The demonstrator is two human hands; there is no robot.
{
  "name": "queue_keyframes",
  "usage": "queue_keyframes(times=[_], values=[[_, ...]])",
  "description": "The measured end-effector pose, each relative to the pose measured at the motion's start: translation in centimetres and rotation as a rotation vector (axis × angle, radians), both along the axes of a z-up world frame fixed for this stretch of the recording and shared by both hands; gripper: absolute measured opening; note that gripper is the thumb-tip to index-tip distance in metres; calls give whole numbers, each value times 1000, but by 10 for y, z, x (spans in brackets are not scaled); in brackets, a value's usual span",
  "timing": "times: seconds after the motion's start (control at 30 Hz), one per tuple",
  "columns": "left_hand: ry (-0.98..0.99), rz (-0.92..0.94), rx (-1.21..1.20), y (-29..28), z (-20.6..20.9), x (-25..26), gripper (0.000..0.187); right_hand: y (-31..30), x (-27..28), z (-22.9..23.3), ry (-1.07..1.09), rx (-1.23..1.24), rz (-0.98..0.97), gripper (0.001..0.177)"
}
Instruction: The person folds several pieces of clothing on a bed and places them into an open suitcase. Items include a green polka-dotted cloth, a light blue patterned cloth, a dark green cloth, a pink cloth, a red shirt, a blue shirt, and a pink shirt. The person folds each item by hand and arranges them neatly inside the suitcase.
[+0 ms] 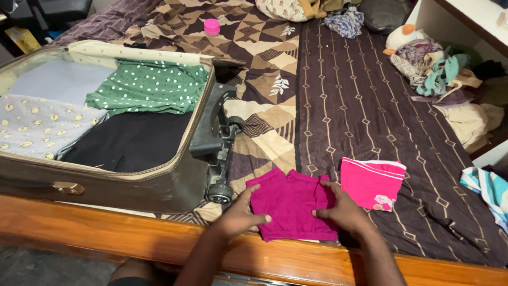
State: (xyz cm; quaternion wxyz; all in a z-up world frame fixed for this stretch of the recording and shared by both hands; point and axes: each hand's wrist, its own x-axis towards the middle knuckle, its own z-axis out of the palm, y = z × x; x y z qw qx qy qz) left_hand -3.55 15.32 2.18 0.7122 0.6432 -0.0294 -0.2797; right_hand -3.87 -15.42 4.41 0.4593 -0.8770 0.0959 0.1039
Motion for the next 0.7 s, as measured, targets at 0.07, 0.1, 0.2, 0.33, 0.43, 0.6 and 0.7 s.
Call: queue_keyframes(times=[0.07, 0.1, 0.2, 0.33, 0.43, 0.6, 0.7], values=[[-196, -67, 137, -5, 4, -2, 108, 4, -2, 2, -52, 59, 44, 98], [-295, -100, 204, -8, 7, -2, 111, 4, -3, 5, -96, 89, 41, 99], [-345, -131, 223, -14, 17, 4, 118, 0, 2, 13, -227, 151, 29, 103], [-398, -73, 264, -19, 17, 18, 123, -12, 11, 12, -394, 96, -10, 107], [-447, -44, 151, -24, 8, 23, 126, -21, 13, 5, -414, 18, -1, 101], [-126, 121, 12, -27, -1, 20, 112, -30, 8, -1, 1, -206, -239, 85], [-426, 54, 365, -22, 3, 11, 99, -30, -1, -4, 142, -286, -276, 90]])
